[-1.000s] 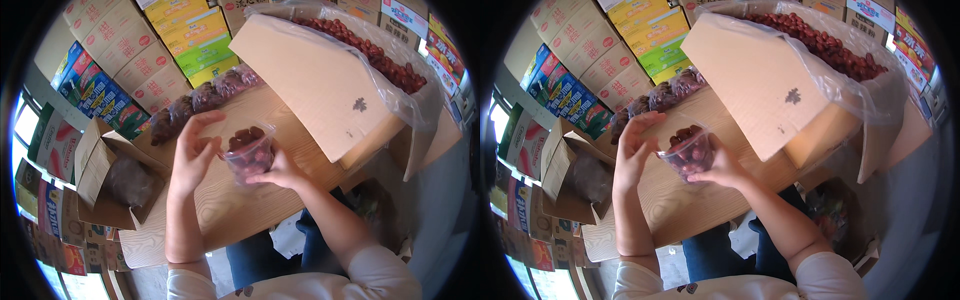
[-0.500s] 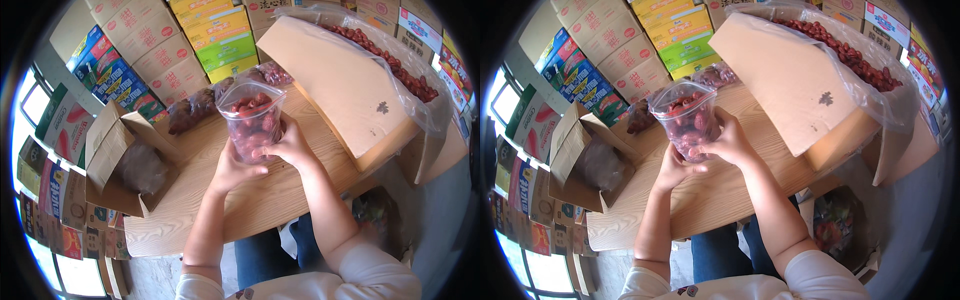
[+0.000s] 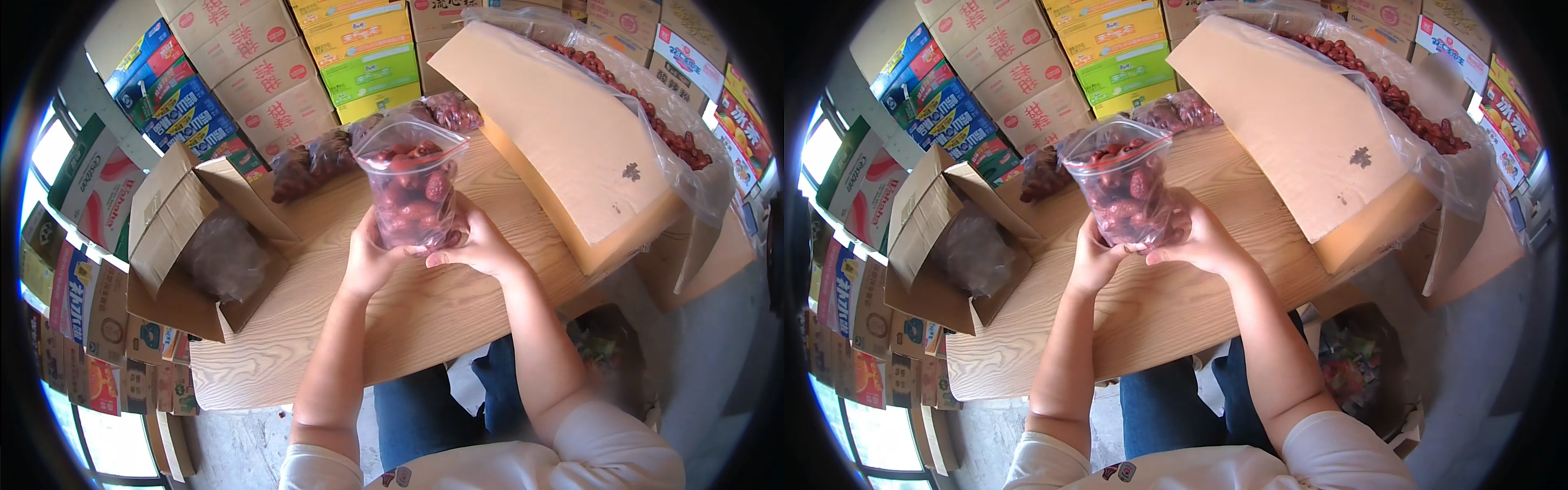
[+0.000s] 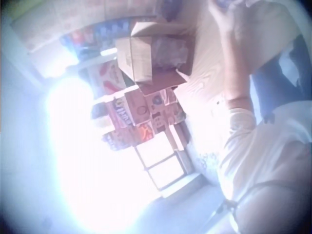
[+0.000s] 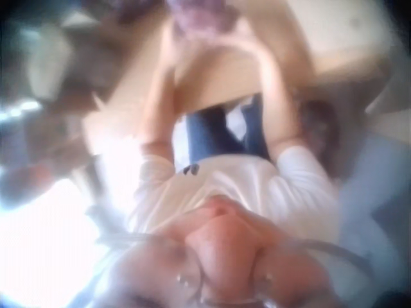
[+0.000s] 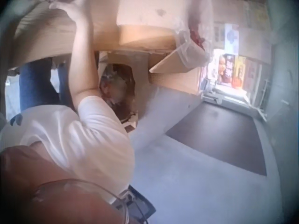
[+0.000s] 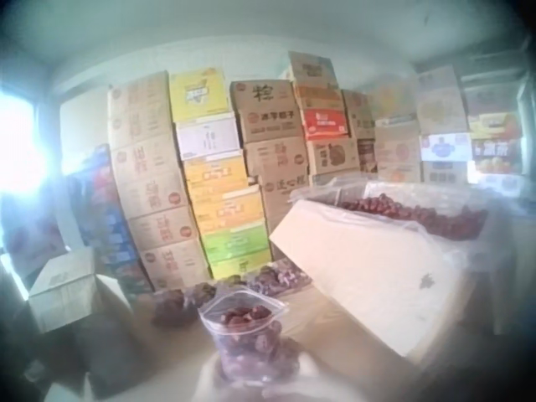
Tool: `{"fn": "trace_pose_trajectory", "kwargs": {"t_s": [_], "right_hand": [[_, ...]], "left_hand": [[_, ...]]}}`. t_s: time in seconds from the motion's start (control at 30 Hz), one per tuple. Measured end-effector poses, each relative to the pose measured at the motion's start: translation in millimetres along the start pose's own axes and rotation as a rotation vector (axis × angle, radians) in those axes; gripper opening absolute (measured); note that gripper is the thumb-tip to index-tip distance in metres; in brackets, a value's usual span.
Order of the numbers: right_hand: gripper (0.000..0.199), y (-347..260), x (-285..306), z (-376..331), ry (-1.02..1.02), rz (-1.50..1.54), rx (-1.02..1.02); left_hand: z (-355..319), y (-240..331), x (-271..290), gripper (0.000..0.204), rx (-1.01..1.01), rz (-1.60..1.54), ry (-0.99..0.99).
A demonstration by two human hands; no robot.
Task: The person repeatedly scoops dried red dates from a large bag into small clear plastic bags, seals each bag, and places it on the table. The process is repeated multiple times in a consistent sequence.
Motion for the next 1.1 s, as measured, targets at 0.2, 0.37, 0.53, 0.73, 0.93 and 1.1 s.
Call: {"fn": "trace_pose_trajectory", "kwargs": {"t_s": [0.2, 0.37, 0.53, 0.73, 0.93, 1.1], "right_hand": [[0.057, 21.4, 8.0, -0.6, 0.046, 0.002, -0.039], [0.049, 29.6, 10.8, -2.0, 0.043, -0.176, -0.001], [0.053, 13.1, 7.0, -4.8, 0.01, -0.36, -0.053], [0.056, 18.9, 1.8, -3.4, 0.023, -0.018, 0.061], [0.043, 27.2, 13.8, -4.9, -0.043, -0.285, -0.098], [0.034, 21.5, 14.8, -6.5, 0.011, -0.44, -0.008]], "left_hand": [[-0.7, 0.7, -5.2, 0.081, 0.011, -0.009, -0.034], [-4.3, 3.5, -4.2, 0.09, 0.024, -0.057, -0.054], [-6.5, 5.8, -2.5, 0.072, -0.027, 0.013, 0.016], [-1.3, 7.1, -1.6, 0.061, -0.05, -0.027, 0.104], [-1.9, 6.8, -0.6, 0.064, -0.038, 0.039, 0.133], [-4.1, 0.6, 1.2, 0.068, -0.06, -0.022, 0.094]]}}
Point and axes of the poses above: each hand's wrist, its own z-axis towards the middle knuckle, its own x-axis out of the back of the hand, y = z × x, the point moved 4 cm from there along z, towards the middle knuckle, and after that the axes turned 9 degrees about y, right-handed, at the moved point
